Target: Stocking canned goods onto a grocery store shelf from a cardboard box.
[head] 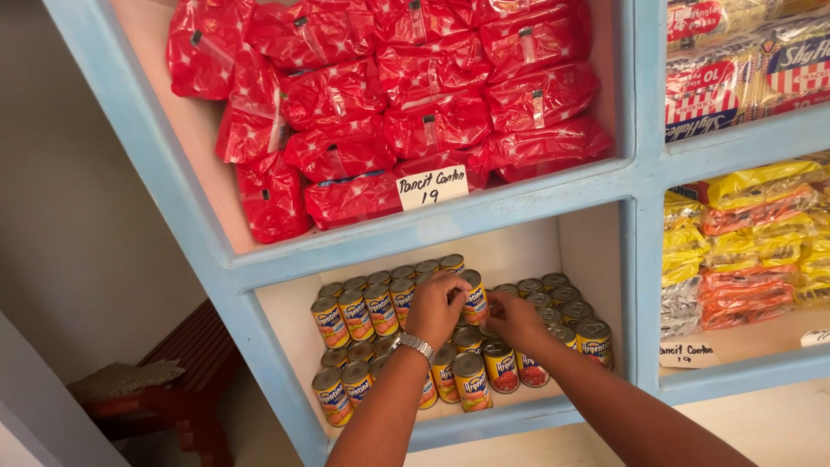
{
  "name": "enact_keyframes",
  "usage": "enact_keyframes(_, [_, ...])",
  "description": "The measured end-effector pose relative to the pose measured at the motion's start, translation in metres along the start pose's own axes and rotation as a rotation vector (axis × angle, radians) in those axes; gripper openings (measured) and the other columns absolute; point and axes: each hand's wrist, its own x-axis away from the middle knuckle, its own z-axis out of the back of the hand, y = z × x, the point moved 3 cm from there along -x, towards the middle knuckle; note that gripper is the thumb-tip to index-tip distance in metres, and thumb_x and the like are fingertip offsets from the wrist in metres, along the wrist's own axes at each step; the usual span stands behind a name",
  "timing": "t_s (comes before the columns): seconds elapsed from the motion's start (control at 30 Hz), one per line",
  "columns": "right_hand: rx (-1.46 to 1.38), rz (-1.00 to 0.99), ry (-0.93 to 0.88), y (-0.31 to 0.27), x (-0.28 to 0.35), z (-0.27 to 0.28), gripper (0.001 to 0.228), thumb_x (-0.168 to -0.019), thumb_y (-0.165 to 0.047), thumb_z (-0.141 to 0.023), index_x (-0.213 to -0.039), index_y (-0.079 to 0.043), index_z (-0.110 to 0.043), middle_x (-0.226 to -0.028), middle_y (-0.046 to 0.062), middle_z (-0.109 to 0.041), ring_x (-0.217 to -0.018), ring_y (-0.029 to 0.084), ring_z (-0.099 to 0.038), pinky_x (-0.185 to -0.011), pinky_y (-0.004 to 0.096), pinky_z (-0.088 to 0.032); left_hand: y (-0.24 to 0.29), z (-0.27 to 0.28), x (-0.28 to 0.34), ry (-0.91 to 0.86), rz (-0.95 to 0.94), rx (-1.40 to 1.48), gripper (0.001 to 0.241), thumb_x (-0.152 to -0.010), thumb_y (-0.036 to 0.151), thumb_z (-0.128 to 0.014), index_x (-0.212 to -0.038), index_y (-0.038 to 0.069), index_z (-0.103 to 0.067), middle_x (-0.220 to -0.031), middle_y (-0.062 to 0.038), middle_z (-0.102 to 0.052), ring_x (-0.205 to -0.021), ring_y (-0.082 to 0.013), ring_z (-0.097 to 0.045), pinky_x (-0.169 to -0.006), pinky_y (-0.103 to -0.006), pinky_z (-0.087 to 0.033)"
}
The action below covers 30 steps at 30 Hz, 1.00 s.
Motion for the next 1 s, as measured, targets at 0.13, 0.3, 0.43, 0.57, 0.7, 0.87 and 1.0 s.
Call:
enact_keyframes(0.13, [0.051,-0.067,-0.054,-0.021,0.003,0.002,0.052,-0.079,-0.017,-0.082,-0.128,-0.011,-0.066,-0.094,0.007,-0.077,-0.084,0.02,-0.074,-0.078,0.034,-0.059,-0.014,-0.004,-0.001,0.034,-0.084,-0.033,0.009,-0.081,0.002,-0.073,-0.089,0.004,-0.073,-0.091,-0.012,-0.071,-0.083,-0.029,-0.069,-0.073,-0.0382,-0.055])
enact_keyframes(0.3, [0.308,0.09,-0.019,-0.034,-0.007,-0.003,0.047,-0.077,-0.026,-0.083,-0.12,-0.014,-0.071,-0.109,0.009,-0.074,-0.102,0.029,-0.069,-0.088,0.042,-0.054,-0.026,-0.006,-0.009,0.077,-0.043,-0.203,0.008,-0.078,0.008,-0.076,-0.085,0.01,-0.075,-0.09,-0.007,-0.072,-0.093,-0.03,-0.066,-0.08,-0.0424,-0.053])
enact_keyframes(0.43, [0.466,0.102,0.001,-0.037,-0.017,-0.012,0.041,-0.078,-0.027,-0.082,-0.115,-0.013,-0.072,-0.107,0.009,-0.075,-0.105,0.031,-0.068,-0.09,0.045,-0.053,-0.04,-0.01,-0.016,0.109,-0.07,-0.305,0.006,-0.075,0.009,-0.077,-0.08,0.012,-0.075,-0.088,-0.006,-0.073,-0.095,-0.0296,-0.065,-0.086,-0.0453,-0.051])
enact_keyframes(0.57, [0.414,0.065,-0.005,-0.034,-0.022,-0.012,0.038,-0.077,-0.026,-0.082,-0.111,-0.012,-0.074,-0.106,0.007,-0.077,-0.104,0.029,-0.07,-0.092,0.043,-0.053,-0.047,-0.01,-0.018,0.126,-0.03,-0.345,0.008,-0.077,0.011,-0.076,-0.083,0.015,-0.077,-0.086,-0.006,-0.075,-0.091,-0.0306,-0.065,-0.085,-0.0465,-0.05])
enact_keyframes(0.7, [0.347,0.037,-0.033,-0.03,-0.023,-0.013,0.039,-0.079,-0.028,-0.082,-0.113,-0.012,-0.072,-0.104,0.008,-0.076,-0.101,0.028,-0.072,-0.09,0.043,-0.054,-0.049,-0.011,-0.018,0.138,-0.016,-0.364,0.009,-0.078,0.012,-0.075,-0.085,0.017,-0.079,-0.083,-0.005,-0.075,-0.088,-0.0303,-0.065,-0.085,-0.0464,-0.049])
enact_keyframes(0.87, [0.345,-0.033,-0.048,-0.037,-0.017,-0.013,0.038,-0.08,-0.03,-0.081,-0.115,-0.015,-0.073,-0.103,0.006,-0.077,-0.099,0.026,-0.072,-0.091,0.042,-0.053,-0.049,-0.012,-0.016,0.143,-0.016,-0.374,0.01,-0.08,0.012,-0.074,-0.086,0.017,-0.079,-0.084,-0.004,-0.075,-0.091,-0.0296,-0.065,-0.086,-0.0465,-0.049])
enact_keyframes(1.0, [0.301,0.025,-0.064,-0.021,-0.025,-0.015,0.043,-0.078,-0.026,-0.082,-0.117,-0.013,-0.072,-0.104,0.008,-0.076,-0.098,0.027,-0.071,-0.088,0.041,-0.055,-0.048,-0.012,-0.017,0.115,0.028,-0.384,0.01,-0.081,0.013,-0.075,-0.089,0.019,-0.079,-0.089,-0.002,-0.075,-0.098,-0.0285,-0.064,-0.092,-0.048,-0.046])
